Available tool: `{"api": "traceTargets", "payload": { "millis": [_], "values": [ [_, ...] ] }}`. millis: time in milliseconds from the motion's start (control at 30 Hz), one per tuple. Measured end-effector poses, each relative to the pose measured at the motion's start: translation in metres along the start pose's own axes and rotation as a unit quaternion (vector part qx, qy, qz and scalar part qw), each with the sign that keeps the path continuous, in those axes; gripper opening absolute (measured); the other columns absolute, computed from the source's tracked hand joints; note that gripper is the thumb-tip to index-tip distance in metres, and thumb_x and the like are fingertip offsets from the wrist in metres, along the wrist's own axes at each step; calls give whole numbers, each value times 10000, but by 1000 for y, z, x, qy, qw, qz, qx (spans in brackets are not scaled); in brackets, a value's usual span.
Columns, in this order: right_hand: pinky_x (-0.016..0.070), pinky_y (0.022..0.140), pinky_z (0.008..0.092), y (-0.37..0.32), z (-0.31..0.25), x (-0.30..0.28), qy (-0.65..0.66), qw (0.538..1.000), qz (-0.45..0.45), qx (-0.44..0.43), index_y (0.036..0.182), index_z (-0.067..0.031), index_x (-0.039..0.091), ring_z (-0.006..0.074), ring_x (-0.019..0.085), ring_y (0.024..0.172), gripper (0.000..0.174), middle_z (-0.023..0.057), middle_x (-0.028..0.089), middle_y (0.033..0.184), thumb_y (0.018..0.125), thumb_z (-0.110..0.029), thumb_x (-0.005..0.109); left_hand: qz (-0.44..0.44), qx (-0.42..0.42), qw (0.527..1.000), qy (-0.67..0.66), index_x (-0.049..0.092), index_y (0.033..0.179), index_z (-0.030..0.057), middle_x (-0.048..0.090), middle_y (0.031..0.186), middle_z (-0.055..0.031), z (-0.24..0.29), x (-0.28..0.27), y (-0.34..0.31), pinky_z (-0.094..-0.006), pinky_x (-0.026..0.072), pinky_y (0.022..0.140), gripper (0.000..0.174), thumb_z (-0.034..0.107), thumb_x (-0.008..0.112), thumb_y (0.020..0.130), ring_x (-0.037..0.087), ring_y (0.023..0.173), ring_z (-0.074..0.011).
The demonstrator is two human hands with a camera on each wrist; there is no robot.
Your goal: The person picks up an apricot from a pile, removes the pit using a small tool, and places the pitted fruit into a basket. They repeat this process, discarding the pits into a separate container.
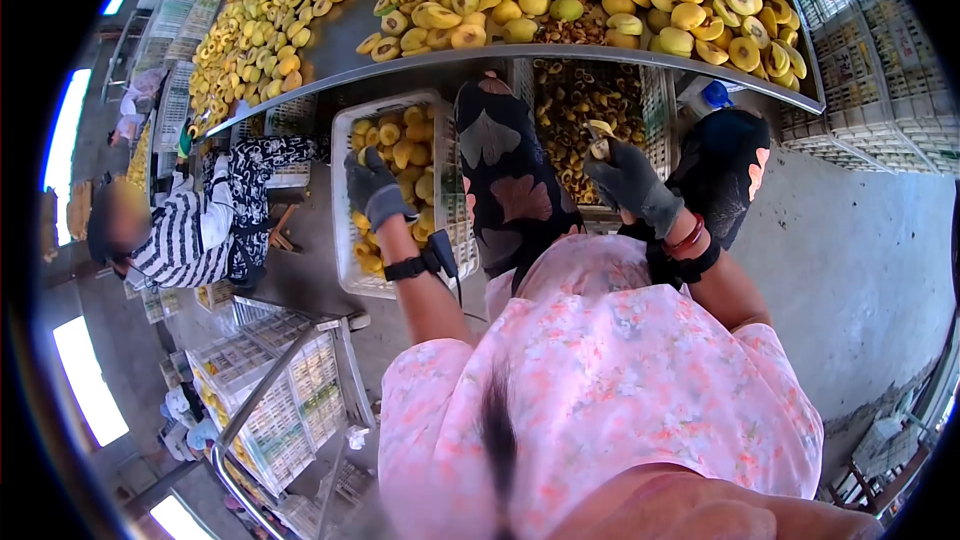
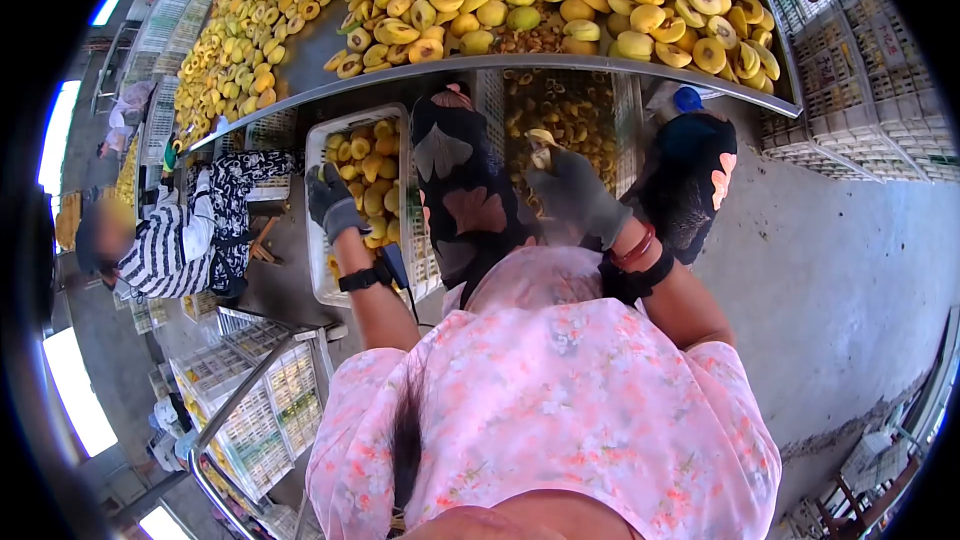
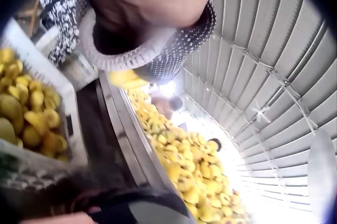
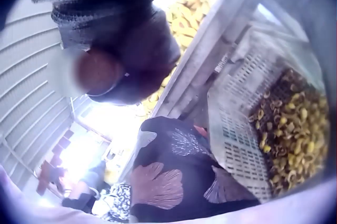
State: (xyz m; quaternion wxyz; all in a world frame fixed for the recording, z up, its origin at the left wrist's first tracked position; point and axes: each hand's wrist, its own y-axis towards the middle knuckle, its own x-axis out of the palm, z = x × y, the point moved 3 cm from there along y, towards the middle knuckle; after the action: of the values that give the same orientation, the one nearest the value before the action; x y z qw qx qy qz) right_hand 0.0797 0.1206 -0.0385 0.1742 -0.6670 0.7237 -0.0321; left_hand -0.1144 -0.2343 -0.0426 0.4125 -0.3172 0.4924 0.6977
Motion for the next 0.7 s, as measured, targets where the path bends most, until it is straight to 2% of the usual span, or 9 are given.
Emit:
{"api": "traceTargets", "payload": {
  "millis": [67,167,233,367,400,467,567,633,700],
  "values": [
    [460,610,376,15,36,4,-50,995,36,73,860,31,612,264,623,658,247,203,614,695,791,-200,555,50,44,992,107,540,1139,-9,611,1052,-207,-17,15,13,-438,445,852,589,510,428,886,579,965,-372],
    [462,655,398,12,16,4,-41,996,20,75,851,30,617,331,623,714,289,226,621,766,795,-242,539,45,103,993,-25,543,1138,-19,598,1080,-216,22,45,41,-422,423,889,586,496,426,886,563,1000,-370],
    [463,664,409,16,16,5,-89,994,4,59,831,33,612,348,617,730,290,230,614,771,805,-244,532,-72,92,985,-127,531,1198,21,551,1192,-202,84,46,65,-387,387,947,605,518,437,866,516,1112,-333],
    [462,660,442,23,30,8,-234,968,-20,-92,802,-1,616,373,596,729,242,217,591,740,811,-225,526,-105,116,986,-55,511,1194,-12,566,1150,-232,157,105,106,-411,429,900,680,562,428,838,553,1063,-357],
    [458,642,444,23,34,9,-217,973,-24,-73,814,-35,623,367,590,718,199,201,584,741,795,-212,532,-187,73,979,-32,504,1206,8,561,1166,-224,176,108,115,-416,436,893,684,566,468,813,554,1069,-352],
    [449,605,449,22,42,11,-184,982,-30,-35,839,-104,635,355,577,695,143,168,570,744,762,-186,546,-269,48,962,23,506,1203,18,561,1165,-222,193,130,125,-418,443,882,674,546,514,784,557,1069,-341],
    [439,585,451,22,49,11,-206,974,-37,-92,837,-124,634,344,564,692,136,154,552,743,754,-195,554,-329,34,943,-28,464,1250,12,511,1237,-230,196,141,129,-420,406,937,740,530,588,737,492,1144,-367],
    [436,576,453,23,50,12,-200,975,-37,-89,832,-116,631,342,558,693,134,151,542,738,762,-200,554,-253,52,960,-107,469,1236,5,517,1222,-240,187,146,126,-424,405,936,709,465,634,722,500,1128,-375],
    [408,516,382,25,45,13,-161,981,-34,-103,830,-88,582,247,521,616,111,92,517,680,795,-190,556,-148,72,967,-196,528,1141,25,579,1114,-218,176,151,116,-403,443,880,551,351,652,715,563,1022,-347]
  ]
}}
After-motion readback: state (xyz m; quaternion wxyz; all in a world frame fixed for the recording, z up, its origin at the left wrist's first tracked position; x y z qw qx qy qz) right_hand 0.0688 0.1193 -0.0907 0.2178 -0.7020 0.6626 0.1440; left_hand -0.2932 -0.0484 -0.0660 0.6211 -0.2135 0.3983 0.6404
